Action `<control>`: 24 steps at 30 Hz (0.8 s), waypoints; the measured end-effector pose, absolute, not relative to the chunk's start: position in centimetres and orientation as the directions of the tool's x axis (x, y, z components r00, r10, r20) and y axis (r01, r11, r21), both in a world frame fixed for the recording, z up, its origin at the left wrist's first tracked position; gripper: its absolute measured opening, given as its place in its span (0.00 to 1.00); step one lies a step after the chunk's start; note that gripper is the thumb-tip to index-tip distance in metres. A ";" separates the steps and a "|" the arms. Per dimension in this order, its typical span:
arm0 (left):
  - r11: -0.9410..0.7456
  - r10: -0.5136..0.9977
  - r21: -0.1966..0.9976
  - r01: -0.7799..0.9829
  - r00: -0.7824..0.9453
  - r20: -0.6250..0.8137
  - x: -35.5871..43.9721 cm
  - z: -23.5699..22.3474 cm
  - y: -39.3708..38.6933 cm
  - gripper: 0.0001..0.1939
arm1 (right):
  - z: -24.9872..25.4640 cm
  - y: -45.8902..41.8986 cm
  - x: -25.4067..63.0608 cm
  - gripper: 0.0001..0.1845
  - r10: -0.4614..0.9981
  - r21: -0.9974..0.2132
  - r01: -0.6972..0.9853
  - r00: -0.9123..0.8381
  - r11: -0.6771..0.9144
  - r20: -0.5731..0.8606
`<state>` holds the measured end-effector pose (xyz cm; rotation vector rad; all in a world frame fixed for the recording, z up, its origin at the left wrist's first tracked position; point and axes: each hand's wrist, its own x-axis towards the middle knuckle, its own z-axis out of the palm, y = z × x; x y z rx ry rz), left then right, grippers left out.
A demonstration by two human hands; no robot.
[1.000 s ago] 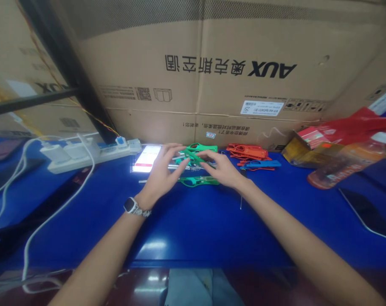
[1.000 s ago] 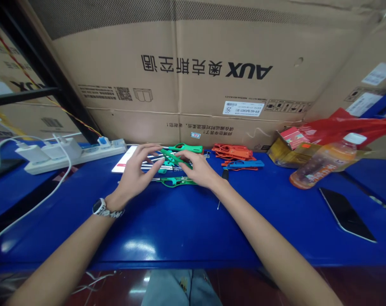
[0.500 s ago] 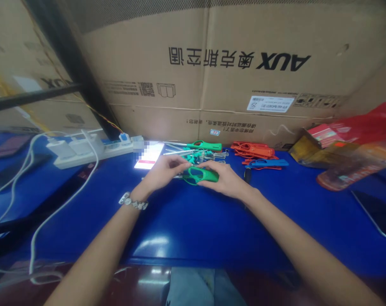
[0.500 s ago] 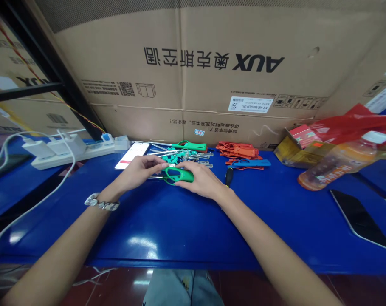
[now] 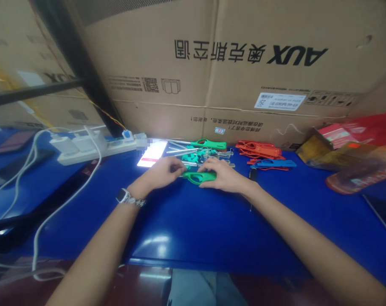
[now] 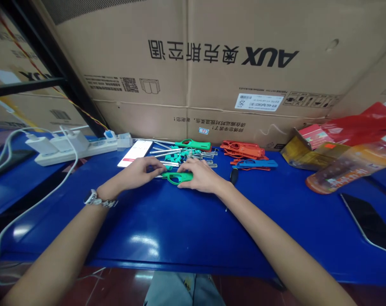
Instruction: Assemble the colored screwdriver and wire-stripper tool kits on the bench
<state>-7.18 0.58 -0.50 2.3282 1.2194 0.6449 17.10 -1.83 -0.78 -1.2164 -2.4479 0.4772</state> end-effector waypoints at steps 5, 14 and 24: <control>-0.480 0.817 0.640 0.600 0.572 0.077 -7.6 -0.6 0.4 0.12 | -1.6 -1.7 17.5 0.18 0.816 -0.525 0.648 -0.550 0.551 0.177; -0.485 0.797 0.684 0.545 0.597 0.090 -8.4 -1.5 1.2 0.08 | -2.6 -1.9 17.7 0.19 0.834 -0.608 0.605 -0.519 0.514 0.188; -0.515 0.794 0.639 0.571 0.598 0.105 -8.6 -1.6 1.6 0.07 | -2.5 -1.9 17.9 0.16 0.804 -0.598 0.583 -0.564 0.550 0.189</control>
